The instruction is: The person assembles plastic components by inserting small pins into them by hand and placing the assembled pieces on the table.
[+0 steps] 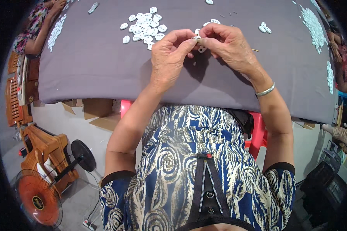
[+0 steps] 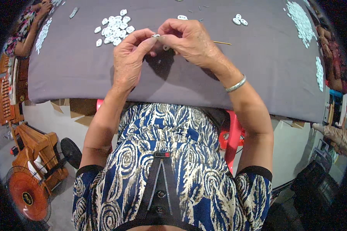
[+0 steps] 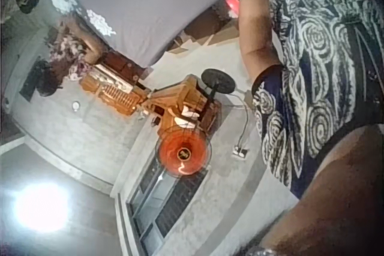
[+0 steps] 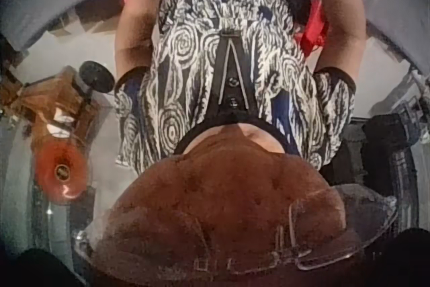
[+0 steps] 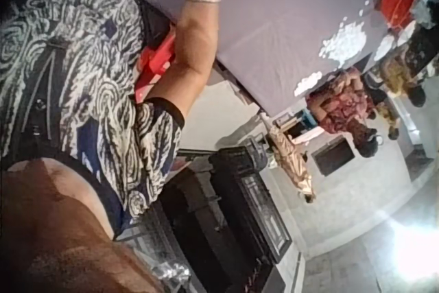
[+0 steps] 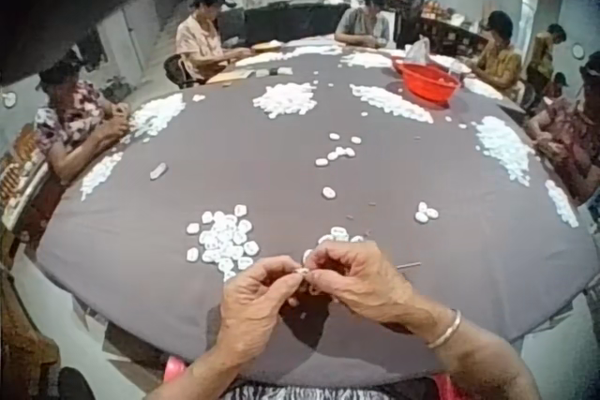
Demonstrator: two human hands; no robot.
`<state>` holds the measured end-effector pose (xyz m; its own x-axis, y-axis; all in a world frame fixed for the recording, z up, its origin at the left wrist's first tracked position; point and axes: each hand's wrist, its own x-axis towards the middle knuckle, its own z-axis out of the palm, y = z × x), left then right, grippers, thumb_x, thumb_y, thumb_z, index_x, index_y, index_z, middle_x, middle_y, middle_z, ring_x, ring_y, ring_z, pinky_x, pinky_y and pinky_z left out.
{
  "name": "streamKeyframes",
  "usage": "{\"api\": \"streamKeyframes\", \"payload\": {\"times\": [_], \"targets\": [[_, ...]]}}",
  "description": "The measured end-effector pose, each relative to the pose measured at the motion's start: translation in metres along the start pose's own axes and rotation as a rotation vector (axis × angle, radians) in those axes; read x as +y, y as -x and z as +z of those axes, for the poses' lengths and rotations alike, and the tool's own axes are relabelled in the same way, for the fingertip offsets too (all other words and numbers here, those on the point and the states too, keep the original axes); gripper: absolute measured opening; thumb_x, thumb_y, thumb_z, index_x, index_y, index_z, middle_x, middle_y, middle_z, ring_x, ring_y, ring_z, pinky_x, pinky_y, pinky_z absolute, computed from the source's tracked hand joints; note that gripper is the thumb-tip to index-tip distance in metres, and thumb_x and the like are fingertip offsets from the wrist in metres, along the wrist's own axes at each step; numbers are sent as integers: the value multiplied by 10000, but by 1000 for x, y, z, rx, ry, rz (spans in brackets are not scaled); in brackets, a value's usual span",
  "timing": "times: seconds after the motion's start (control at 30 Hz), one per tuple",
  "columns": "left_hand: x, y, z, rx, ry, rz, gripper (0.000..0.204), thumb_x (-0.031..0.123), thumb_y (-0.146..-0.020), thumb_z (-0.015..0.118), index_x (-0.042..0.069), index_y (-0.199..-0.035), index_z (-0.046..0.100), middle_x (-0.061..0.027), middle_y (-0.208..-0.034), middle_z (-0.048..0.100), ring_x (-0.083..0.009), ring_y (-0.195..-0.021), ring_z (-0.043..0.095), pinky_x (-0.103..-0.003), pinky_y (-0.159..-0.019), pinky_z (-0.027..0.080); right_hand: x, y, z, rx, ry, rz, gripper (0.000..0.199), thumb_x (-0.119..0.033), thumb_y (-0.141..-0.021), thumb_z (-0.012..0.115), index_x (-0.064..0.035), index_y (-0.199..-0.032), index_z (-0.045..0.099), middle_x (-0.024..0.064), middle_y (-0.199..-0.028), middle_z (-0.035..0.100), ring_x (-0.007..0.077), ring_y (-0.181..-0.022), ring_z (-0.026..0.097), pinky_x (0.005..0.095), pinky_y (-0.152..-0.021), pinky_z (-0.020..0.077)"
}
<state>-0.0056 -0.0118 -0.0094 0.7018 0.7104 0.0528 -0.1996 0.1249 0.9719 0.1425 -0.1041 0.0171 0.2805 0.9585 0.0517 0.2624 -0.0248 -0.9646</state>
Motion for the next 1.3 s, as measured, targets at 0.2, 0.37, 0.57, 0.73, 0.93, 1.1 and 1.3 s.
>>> {"api": "streamKeyframes", "payload": {"times": [0.2, 0.37, 0.57, 0.73, 0.93, 1.1, 1.3], "targets": [[3, 1, 1, -33, 6, 9, 160, 54, -866, 632, -3, -1016, 631, -36, -886, 652, -78, -732, 611, -198, -605, 484, 5, -2, -9, -22, -111, -5, 139, -164, -883, 612, -30, -917, 624, -54, -697, 540, 16, -581, 470, 175, -505, 393], [2, 3, 4, -68, 14, -14, 249, 18, -864, 621, -16, -1107, 577, -25, -858, 598, -76, -739, 567, -205, -629, 470, 5, -2, -7, -5, -291, 57, 140, -178, -895, 603, -43, -924, 620, -57, -743, 547, 14, -591, 465, 165, -518, 381], [1, 2, 5, -130, -18, 37, 412, 1, -852, 623, -2, -1230, 459, -21, -839, 548, -80, -750, 554, -205, -634, 472, -2, 1, -4, -52, -190, 112, 185, -254, -931, 584, -71, -907, 600, -77, -736, 488, 5, -620, 427, 156, -542, 345], [2, 3, 5, -124, -48, 43, 408, -2, -854, 618, 4, -1227, 455, -18, -825, 550, -79, -739, 552, -205, -637, 469, -1, 0, -4, -43, -196, 122, 169, -220, -898, 600, -53, -906, 626, -67, -717, 519, 14, -610, 463, 172, -535, 372], [-1, 3, 6, -134, -34, 59, 406, -16, -856, 606, 6, -1230, 449, -17, -825, 552, -77, -736, 549, -204, -644, 464, 4, -3, -8, -95, -129, 76, 192, -234, -907, 598, -45, -913, 624, -63, -703, 524, 16, -610, 473, 177, -539, 392], [-7, 4, 6, -112, -45, 98, 413, -46, -844, 597, 8, -1223, 441, -15, -819, 543, -66, -737, 534, -196, -652, 457, 3, -3, -8, -136, -112, 54, 206, -237, -912, 596, -33, -916, 620, -53, -704, 537, 24, -610, 483, 183, -547, 417], [-11, 4, 6, -87, -23, 107, 429, -54, -842, 601, 10, -1224, 419, -18, -822, 551, -54, -755, 529, -190, -665, 455, 8, -4, -7, -134, -34, 63, 209, -227, -907, 594, -20, -908, 615, -35, -699, 557, 33, -592, 493, 193, -522, 420]]}}
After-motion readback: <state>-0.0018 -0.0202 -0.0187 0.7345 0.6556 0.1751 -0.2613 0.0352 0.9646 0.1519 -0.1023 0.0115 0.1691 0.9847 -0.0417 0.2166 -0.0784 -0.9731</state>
